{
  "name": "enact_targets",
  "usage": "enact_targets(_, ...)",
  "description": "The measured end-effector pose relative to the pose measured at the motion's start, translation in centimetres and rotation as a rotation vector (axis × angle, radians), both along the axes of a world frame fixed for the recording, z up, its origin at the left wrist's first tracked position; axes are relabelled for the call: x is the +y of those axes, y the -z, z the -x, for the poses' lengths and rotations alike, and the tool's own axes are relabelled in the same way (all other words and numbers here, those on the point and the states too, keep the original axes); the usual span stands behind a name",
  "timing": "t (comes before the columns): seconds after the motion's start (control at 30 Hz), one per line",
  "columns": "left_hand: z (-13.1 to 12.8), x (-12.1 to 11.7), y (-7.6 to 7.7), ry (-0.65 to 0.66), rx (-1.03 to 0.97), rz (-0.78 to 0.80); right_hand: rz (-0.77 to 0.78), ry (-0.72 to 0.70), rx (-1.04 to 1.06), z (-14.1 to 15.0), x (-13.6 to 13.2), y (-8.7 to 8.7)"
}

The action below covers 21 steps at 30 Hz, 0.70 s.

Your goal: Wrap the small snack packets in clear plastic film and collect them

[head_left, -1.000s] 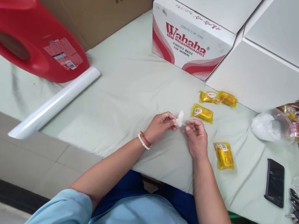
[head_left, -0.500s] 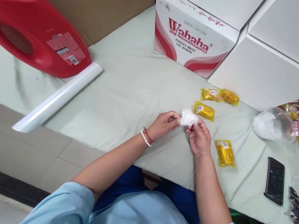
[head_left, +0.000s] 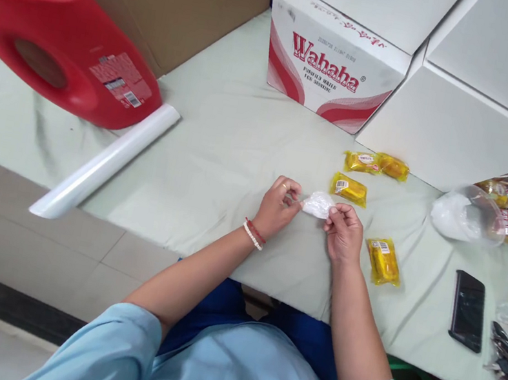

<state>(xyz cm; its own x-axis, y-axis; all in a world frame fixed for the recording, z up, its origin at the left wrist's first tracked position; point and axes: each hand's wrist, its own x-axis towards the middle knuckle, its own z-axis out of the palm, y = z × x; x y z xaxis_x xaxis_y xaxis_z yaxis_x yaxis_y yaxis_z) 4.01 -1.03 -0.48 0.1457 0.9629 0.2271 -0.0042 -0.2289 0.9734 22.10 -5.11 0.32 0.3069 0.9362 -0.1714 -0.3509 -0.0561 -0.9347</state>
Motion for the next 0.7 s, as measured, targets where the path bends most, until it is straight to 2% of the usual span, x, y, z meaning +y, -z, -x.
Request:
enact_targets(0.03,0.0,-0.19,-0.03,-0.006,0.059,-0.1,-0.01,0.01,-0.03,0.12,-0.05,0.09)
enact_targets(0.1,-0.11,-0.53,-0.03,0.074,0.169,-0.231,-0.026,-0.01,-0.076,0.39,-0.16,0.29)
enact_targets(0.17,-0.35,-0.69,0.09,0.178,0.252,-0.245,-0.037,-0.061,-0.086,0.6,-0.29,0.42)
enact_targets(0.27,-0.71,-0.63,0.38,0.223,0.314,-0.177,-0.04,-0.126,-0.06,0.77,-0.46,0.36)
enact_targets(0.4,-0.82,-0.48,0.54,0.194,0.245,-0.118,-0.041,-0.161,-0.045,0.78,-0.56,0.13)
enact_targets(0.57,-0.67,-0.32,0.54,0.194,0.17,-0.027,-0.055,-0.118,-0.03,0.56,-0.33,0.12)
enact_targets(0.7,-0.73,-0.07,0.83,0.214,0.045,0.131,-0.065,-0.092,-0.009,0.43,-0.19,0.35)
